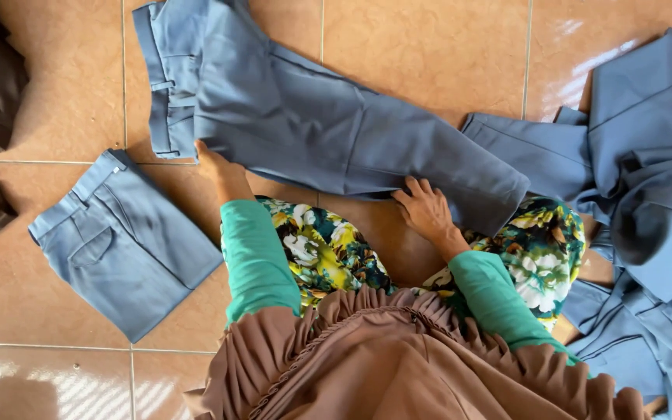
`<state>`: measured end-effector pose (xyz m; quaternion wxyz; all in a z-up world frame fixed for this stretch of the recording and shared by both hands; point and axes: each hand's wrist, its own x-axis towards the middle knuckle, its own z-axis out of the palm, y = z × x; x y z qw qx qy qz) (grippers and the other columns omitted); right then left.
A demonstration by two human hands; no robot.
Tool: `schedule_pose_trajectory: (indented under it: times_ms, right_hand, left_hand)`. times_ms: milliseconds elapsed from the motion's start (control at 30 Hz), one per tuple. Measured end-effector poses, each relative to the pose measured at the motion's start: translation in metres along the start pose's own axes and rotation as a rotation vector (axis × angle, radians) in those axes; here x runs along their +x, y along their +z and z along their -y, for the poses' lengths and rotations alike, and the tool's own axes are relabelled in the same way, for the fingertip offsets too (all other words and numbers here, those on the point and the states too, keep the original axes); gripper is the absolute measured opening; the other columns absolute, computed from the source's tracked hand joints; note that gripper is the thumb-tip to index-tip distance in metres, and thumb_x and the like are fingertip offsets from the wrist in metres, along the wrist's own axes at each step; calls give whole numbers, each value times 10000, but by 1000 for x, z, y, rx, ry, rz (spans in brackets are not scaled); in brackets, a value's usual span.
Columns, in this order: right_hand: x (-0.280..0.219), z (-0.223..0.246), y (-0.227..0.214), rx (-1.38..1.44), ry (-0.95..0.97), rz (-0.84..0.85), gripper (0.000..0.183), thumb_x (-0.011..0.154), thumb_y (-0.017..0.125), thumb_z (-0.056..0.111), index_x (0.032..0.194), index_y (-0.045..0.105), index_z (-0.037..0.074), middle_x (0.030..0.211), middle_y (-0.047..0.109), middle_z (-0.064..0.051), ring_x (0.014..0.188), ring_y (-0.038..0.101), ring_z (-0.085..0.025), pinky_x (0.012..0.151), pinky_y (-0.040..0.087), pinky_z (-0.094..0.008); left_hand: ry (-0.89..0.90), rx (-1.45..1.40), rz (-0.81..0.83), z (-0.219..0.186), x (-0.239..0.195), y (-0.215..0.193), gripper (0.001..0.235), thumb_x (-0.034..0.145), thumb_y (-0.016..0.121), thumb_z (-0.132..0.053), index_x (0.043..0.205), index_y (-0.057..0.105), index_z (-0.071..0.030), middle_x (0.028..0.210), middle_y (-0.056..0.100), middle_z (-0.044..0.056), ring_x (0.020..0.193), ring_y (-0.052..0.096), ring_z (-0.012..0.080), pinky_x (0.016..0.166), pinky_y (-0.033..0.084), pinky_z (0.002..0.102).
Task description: The person folds multiple pairs of gray trousers on a tiled floor. They lay each pair flat, fold the legs inward, then fold the garment into a compact rectangle, and place it aside. The process is repeated for several pairs.
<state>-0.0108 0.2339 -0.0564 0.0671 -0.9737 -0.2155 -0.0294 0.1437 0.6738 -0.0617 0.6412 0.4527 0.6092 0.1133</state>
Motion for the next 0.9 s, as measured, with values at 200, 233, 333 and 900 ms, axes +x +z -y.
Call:
schedule_pose_trajectory:
  times_ms: [200,233,333,900]
  right_hand:
    - [4,-9,-49,511,75,29,541,847,617,107,1337,655,332,1137,687,-79,1030,680,-343,826,555,-451]
    - [0,-26,-40,510,76,27,541,847,617,107,1337,655,332,1137,687,-79,1030,680,-343,826,555,-451]
    - [-14,-70,-36,366,185,-281,319,876,720,220,1142,751,393,1050,732,105,960,686,-163,859,526,-342]
    - [40,-107,19,556,761,-257,656,921,789,52,1469,465,208,1279,437,-235,1210,538,-574,965,500,-654]
  left_hand:
    - [207,189,-248,37,-1,13,949,835,776,-548,1515,370,-25,1551,419,291,1387,500,373,1195,326,525]
    - [208,188,-246,38,-24,9,949,835,776,-548,1515,370,-25,1551,419,291,1387,500,373,1195,326,525]
    - [606,439,-408,60,-67,13,994,922,823,-349,1615,186,-31,1671,162,310,1481,343,490,1150,377,646]
    - [824,1585,208,113,-30,40,688,1104,334,-569,1662,5,-340,1726,-38,-11,1544,39,453,1174,188,645]
